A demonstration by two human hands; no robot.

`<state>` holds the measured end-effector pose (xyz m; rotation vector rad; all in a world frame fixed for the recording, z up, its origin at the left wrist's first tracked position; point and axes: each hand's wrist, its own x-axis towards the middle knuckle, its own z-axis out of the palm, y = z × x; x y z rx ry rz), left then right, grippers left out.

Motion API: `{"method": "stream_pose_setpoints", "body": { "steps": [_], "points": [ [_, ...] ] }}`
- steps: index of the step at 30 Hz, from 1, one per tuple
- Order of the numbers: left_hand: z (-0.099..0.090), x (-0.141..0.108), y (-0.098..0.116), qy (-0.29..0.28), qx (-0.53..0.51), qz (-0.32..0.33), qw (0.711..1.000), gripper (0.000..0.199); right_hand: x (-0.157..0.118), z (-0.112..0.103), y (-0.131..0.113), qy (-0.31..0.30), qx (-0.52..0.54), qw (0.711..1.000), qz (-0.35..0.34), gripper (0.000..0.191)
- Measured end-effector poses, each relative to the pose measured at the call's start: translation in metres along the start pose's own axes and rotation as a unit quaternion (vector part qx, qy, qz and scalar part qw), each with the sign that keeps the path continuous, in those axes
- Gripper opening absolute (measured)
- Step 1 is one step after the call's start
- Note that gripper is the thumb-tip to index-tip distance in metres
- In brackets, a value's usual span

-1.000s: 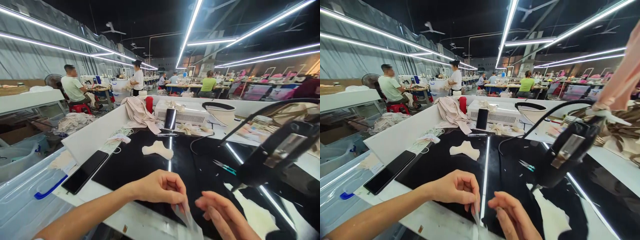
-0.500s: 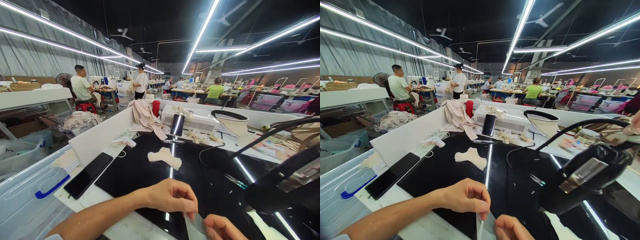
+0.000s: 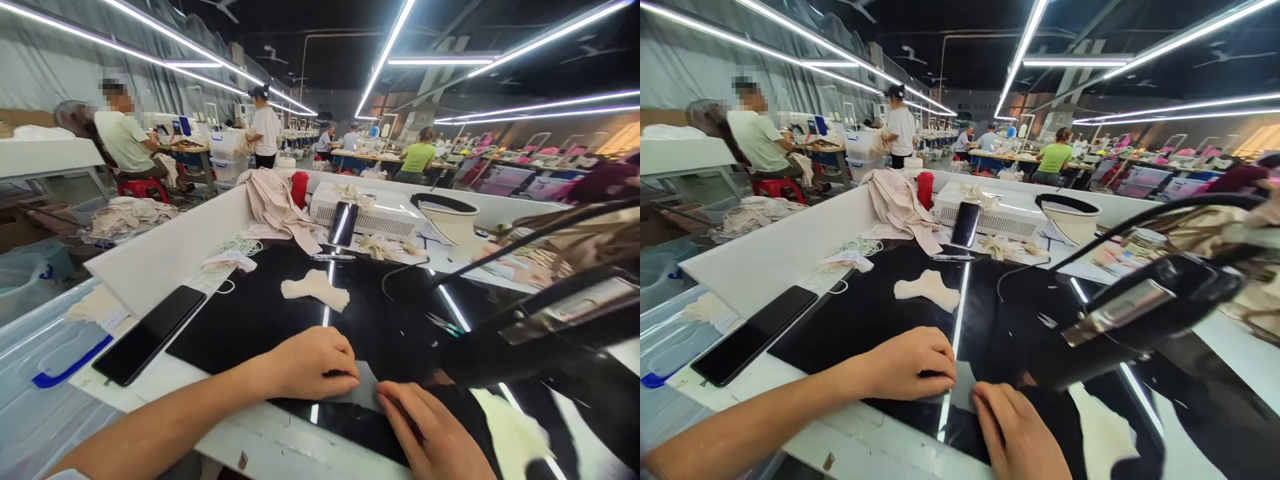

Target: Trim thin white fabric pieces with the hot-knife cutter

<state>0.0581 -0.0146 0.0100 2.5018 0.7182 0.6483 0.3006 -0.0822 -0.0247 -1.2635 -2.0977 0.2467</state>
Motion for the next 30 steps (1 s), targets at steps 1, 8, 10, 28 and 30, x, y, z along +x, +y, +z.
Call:
{"method": "stream_pose_setpoints", "body": {
  "steps": [1, 8, 10, 28, 30],
  "points": [
    [-0.002, -0.001, 0.0, -0.003, 0.005, -0.005, 1.0, 0.017, -0.001, -0.001, -0.001, 0.001, -0.022, 1.0, 0.003, 0.018],
    [-0.007, -0.011, -0.004, 0.005, 0.016, 0.019, 1.0, 0.014, -0.014, -0.017, -0.029, 0.025, -0.125, 0.992, -0.001, 0.027],
    [-0.007, -0.014, -0.009, 0.011, 0.034, 0.032, 0.999, 0.018, -0.023, -0.032, -0.03, 0.035, -0.127, 0.991, 0.012, 0.022],
    [-0.005, -0.021, -0.032, 0.099, 0.088, 0.045, 0.99, 0.032, -0.097, -0.111, 0.035, 0.083, -0.237, 0.949, 0.19, 0.032],
    [-0.005, -0.023, -0.032, 0.091, 0.086, 0.03, 0.992, 0.032, -0.098, -0.109, 0.034, 0.075, -0.24, 0.95, 0.185, 0.03]
  ]
}}
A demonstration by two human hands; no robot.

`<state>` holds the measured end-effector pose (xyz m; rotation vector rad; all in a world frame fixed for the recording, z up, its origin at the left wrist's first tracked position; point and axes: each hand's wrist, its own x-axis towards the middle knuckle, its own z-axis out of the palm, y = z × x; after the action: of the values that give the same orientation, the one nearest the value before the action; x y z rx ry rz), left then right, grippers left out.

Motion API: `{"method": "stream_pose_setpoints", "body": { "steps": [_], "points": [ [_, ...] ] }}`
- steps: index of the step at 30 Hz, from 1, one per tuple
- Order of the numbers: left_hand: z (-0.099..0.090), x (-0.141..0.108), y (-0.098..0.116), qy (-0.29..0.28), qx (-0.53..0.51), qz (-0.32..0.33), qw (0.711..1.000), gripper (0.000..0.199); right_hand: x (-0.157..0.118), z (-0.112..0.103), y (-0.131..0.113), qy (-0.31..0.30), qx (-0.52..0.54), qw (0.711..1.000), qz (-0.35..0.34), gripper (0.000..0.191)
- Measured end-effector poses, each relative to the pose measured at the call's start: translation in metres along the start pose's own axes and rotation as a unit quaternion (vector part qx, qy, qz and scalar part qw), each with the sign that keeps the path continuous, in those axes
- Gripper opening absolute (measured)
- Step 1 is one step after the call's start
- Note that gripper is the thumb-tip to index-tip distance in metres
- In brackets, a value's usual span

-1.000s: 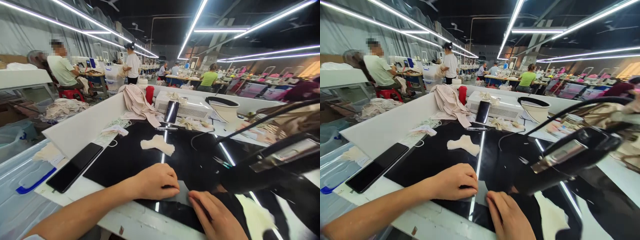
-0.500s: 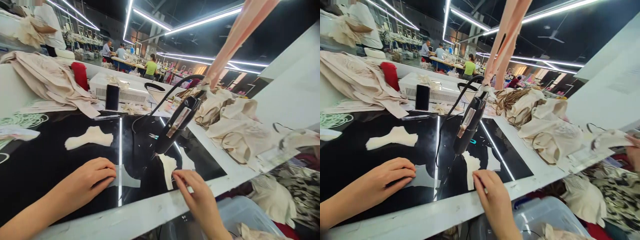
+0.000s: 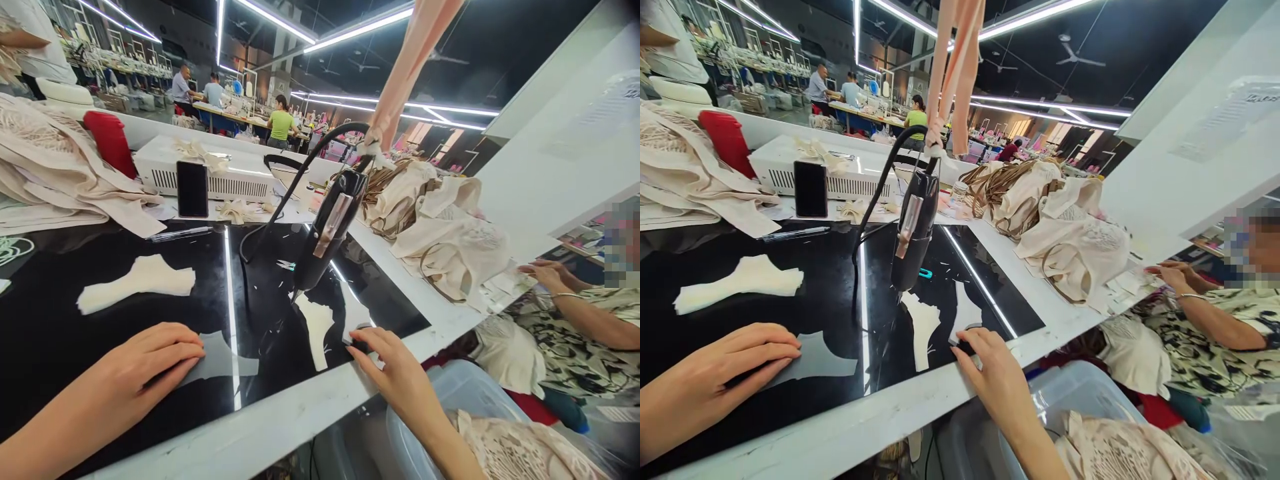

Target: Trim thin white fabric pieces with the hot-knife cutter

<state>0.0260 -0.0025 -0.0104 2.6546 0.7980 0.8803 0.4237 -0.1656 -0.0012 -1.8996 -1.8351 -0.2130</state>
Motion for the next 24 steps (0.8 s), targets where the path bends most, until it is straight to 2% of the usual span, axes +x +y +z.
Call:
{"method": "stream_pose_setpoints", "body": {
  "steps": [7, 14, 18, 21, 24],
  "points": [
    [0.003, -0.008, -0.005, -0.034, -0.003, -0.04, 0.999, 0.031, 0.0, 0.008, -0.003, -0.015, 0.0, 1.0, 0.0, 0.028],
    [0.002, -0.003, 0.0, -0.002, -0.003, -0.01, 1.0, 0.031, 0.005, 0.004, -0.006, -0.001, 0.111, 0.989, 0.099, 0.023],
    [0.004, -0.002, -0.003, 0.003, -0.002, -0.003, 1.0, 0.031, 0.015, -0.008, 0.001, 0.018, 0.217, 0.953, 0.209, 0.022],
    [0.006, -0.004, -0.006, -0.001, -0.009, -0.005, 1.0, 0.031, 0.024, -0.014, 0.009, 0.048, 0.299, 0.908, 0.289, 0.031],
    [0.007, -0.004, -0.007, -0.003, -0.012, -0.001, 1.0, 0.028, 0.033, -0.019, 0.015, 0.086, 0.383, 0.858, 0.331, 0.039]
  ]
}}
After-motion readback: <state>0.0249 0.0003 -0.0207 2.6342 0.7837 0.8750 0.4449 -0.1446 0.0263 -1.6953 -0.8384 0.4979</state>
